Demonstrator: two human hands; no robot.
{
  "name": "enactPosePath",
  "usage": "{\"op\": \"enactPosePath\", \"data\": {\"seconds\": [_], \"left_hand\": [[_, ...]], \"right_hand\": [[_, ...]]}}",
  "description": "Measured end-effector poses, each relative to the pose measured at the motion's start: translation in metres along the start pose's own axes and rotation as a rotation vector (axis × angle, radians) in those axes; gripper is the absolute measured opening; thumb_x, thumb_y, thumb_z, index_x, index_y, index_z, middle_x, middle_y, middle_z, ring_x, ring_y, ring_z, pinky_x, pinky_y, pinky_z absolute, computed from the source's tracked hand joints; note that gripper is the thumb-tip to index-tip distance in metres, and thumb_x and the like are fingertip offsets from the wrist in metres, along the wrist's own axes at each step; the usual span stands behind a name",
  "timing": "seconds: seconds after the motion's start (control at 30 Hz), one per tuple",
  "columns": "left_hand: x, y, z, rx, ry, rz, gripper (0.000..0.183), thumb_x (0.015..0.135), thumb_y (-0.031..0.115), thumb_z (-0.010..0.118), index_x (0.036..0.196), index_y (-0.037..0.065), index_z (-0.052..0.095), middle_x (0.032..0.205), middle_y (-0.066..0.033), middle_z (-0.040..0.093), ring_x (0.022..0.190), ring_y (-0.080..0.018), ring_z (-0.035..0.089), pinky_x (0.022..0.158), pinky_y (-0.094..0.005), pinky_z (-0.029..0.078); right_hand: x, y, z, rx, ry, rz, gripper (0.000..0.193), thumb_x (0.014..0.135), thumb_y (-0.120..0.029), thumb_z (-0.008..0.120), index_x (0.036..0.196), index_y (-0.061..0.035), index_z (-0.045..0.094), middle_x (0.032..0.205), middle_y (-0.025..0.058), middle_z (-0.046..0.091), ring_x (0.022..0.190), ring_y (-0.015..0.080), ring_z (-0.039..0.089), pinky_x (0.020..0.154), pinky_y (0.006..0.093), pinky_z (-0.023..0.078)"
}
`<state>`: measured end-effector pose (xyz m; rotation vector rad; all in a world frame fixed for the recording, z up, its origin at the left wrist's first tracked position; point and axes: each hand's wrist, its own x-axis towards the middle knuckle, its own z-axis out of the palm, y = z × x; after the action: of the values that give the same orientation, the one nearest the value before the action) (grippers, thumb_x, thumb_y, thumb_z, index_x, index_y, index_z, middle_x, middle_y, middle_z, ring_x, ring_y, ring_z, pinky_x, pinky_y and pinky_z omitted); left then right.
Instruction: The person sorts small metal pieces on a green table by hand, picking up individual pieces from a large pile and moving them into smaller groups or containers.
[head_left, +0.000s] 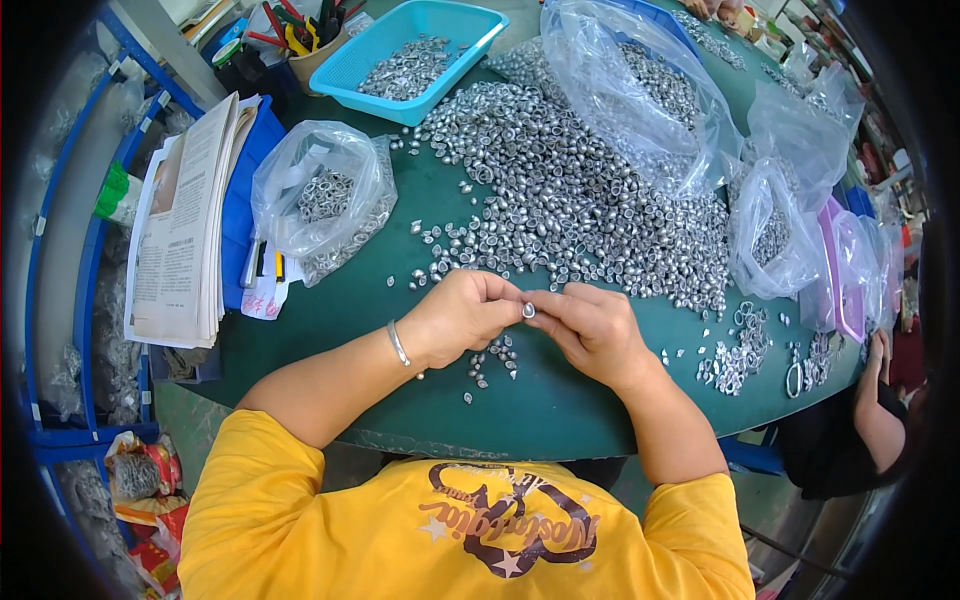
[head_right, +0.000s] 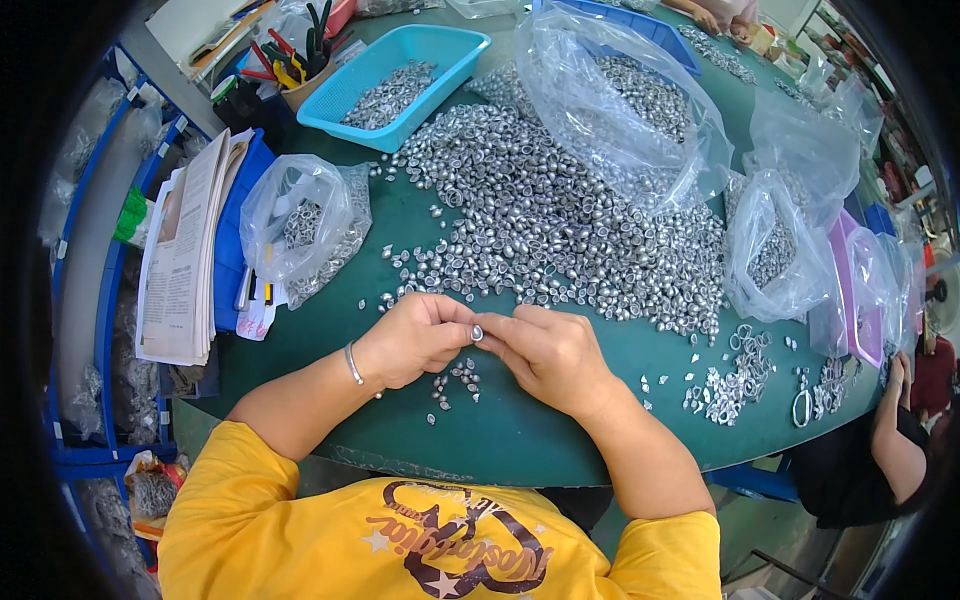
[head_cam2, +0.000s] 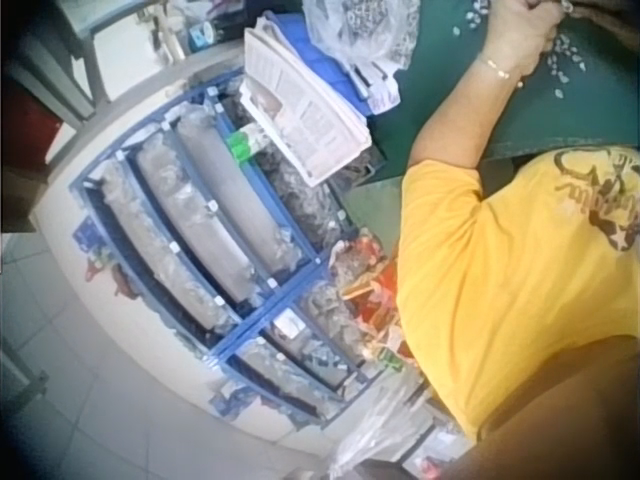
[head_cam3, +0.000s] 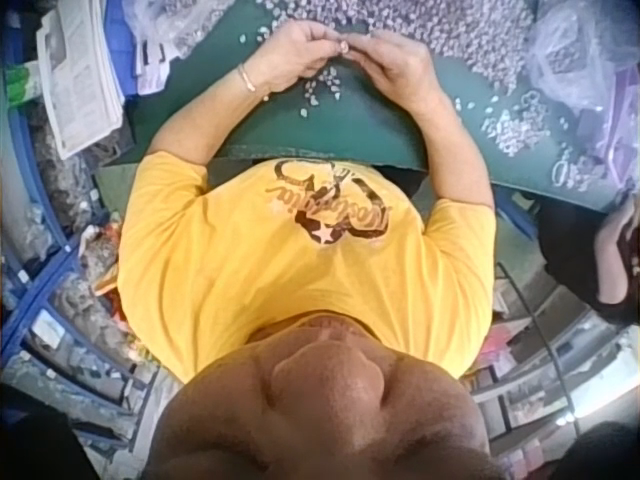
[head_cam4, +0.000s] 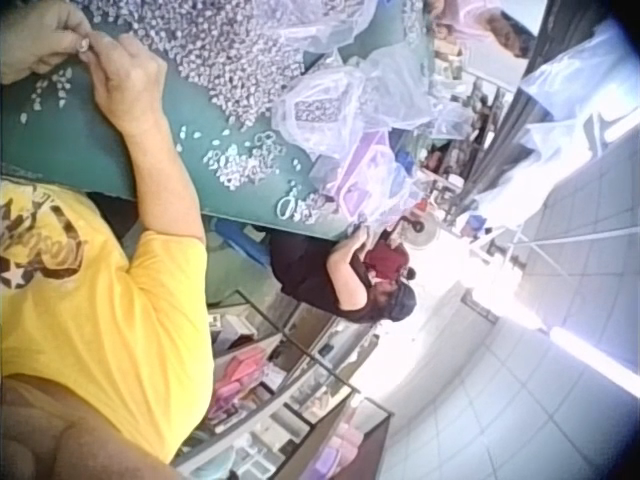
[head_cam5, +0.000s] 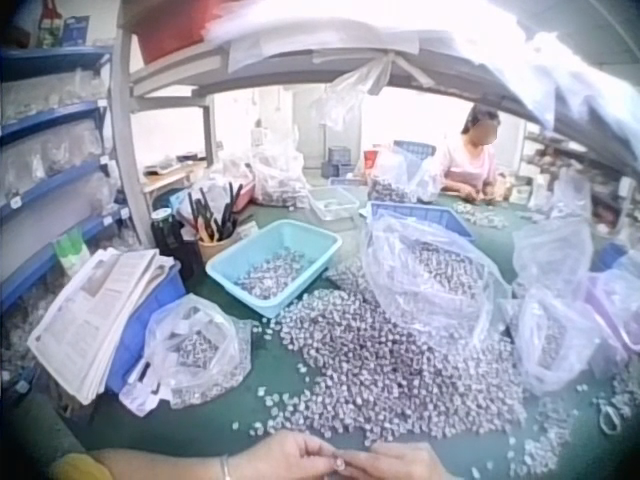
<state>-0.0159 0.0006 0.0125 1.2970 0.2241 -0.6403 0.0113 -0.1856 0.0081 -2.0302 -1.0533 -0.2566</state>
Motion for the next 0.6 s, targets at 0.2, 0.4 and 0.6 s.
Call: {"op": "enactPosePath", "data": {"seconds": [0.2,0.4,0.6], "left_hand": [[0.006,-0.003,-0.003,-0.149,-0.035,-0.023,0.012,0.087,0.007,0.053,0.092,-0.001,0.061,0.058,0.0054,0.042,0.044,-0.0019,0.031,0.038,-0.0174,0.021],[0.005,0.0,-0.006,-0.069,0.116,0.178,0.013,0.087,0.007,0.054,0.093,-0.002,0.061,0.058,0.0067,0.042,0.043,-0.0006,0.03,0.038,-0.017,0.02],[0.009,-0.007,-0.006,0.189,0.256,0.424,0.014,0.086,0.009,0.056,0.093,0.0,0.063,0.06,0.0053,0.048,0.045,-0.0003,0.035,0.04,-0.0159,0.025]], "right_hand": [[-0.002,0.005,0.005,0.04,0.12,0.088,0.017,0.074,-0.005,0.066,0.091,-0.0047,0.064,0.076,0.0104,0.064,0.063,0.0249,0.062,0.055,0.032,0.049],[0.0,0.023,-0.016,-0.038,0.243,0.342,0.013,0.077,-0.007,0.065,0.09,-0.0053,0.067,0.076,0.0127,0.064,0.065,0.0248,0.063,0.059,0.0306,0.05],[-0.006,0.023,-0.005,-0.236,-0.101,0.302,0.01,0.075,-0.013,0.065,0.084,-0.0093,0.067,0.079,0.009,0.065,0.071,0.0267,0.063,0.064,0.0348,0.05]]}}
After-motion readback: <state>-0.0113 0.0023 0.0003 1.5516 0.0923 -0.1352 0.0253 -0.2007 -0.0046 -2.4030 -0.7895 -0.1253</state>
